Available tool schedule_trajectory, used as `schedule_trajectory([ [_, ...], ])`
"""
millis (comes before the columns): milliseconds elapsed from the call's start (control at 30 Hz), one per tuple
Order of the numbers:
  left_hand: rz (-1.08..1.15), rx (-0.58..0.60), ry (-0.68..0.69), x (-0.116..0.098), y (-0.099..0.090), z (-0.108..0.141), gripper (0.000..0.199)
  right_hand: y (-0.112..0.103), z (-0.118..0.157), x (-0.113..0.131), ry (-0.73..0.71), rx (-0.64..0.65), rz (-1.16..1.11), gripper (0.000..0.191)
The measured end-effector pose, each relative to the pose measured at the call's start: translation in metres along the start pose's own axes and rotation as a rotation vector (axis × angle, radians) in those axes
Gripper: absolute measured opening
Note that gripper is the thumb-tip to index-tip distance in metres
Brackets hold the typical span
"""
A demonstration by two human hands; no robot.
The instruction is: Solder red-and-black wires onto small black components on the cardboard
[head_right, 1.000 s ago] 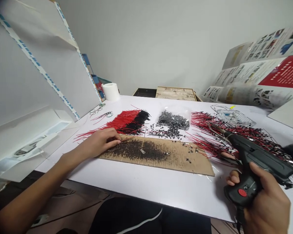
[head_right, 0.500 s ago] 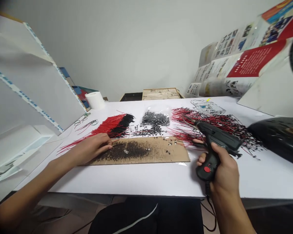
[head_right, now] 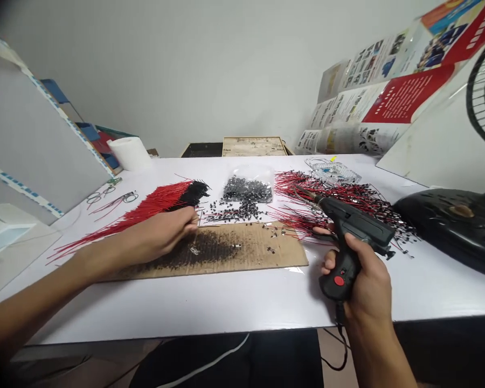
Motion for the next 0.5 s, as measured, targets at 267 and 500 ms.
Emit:
schedule_trajectory([
  [267, 0.122, 0.04, 0.23, -0.013, 0.033, -0.028, 0.03, 0.003, 0.007, 0.01, -0.078, -0.048, 0.043, 0.049],
  [500, 0.046, -0.031, 0.281, -0.03, 0.02, -0.029, 0.007, 0.0, 0.012, 0.016, -0.117, -0.077, 0.1, 0.042],
])
Point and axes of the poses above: each hand's wrist, its own z-axis away from the middle knuckle, its own y-axis out of the palm, x = y × z, the point moved 8 cm from there along -z, towards the middle knuckle, and after that the axes turned 6 degrees about y, right-handed, at the moved point
